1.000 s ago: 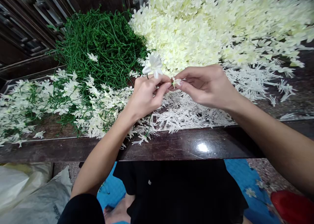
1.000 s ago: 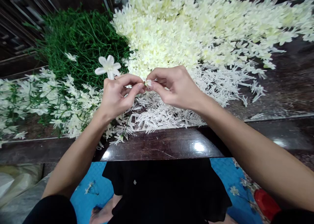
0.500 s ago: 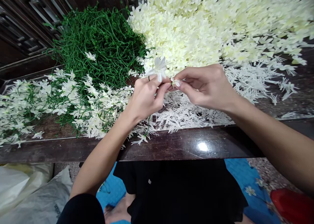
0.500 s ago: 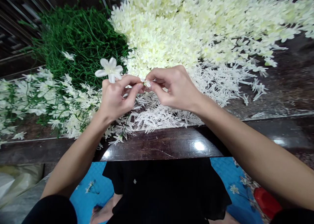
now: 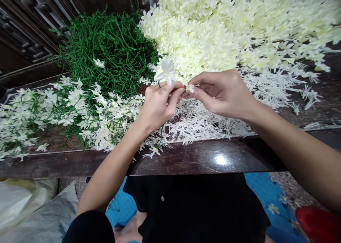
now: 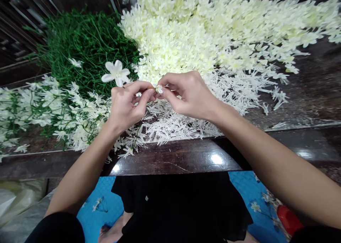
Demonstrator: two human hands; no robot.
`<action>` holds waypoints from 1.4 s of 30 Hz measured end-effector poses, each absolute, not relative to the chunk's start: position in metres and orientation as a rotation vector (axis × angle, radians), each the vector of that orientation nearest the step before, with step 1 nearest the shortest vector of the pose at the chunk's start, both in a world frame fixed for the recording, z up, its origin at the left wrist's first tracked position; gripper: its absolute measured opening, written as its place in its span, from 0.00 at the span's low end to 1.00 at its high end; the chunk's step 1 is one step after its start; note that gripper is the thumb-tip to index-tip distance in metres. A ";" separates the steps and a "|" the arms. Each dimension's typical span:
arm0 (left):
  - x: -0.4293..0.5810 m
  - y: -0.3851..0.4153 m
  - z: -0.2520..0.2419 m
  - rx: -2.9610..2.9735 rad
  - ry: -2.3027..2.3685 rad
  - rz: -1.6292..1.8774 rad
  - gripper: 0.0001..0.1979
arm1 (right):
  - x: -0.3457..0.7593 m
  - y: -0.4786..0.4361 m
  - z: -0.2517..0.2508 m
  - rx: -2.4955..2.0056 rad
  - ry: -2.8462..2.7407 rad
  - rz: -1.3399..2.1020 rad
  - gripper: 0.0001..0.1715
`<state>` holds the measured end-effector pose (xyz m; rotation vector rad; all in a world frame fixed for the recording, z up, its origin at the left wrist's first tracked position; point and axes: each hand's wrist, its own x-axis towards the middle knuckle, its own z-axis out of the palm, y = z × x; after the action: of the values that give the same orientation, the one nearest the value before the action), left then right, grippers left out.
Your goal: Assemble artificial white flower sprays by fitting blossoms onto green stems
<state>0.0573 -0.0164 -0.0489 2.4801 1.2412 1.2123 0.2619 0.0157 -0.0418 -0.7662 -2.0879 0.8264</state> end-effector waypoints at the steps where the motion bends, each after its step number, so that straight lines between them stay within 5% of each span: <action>1: 0.057 -0.016 -0.048 2.469 1.251 1.202 0.08 | 0.262 0.016 -0.041 -0.762 -2.081 0.842 0.06; 42: 0.056 -0.016 -0.057 2.681 1.192 1.250 0.10 | 0.260 0.006 -0.033 -0.847 -1.852 1.215 0.12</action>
<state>0.0556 -0.0164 -0.0569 2.6808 1.1917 1.2498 0.2601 0.0060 -0.0335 -0.8472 -1.8522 1.2147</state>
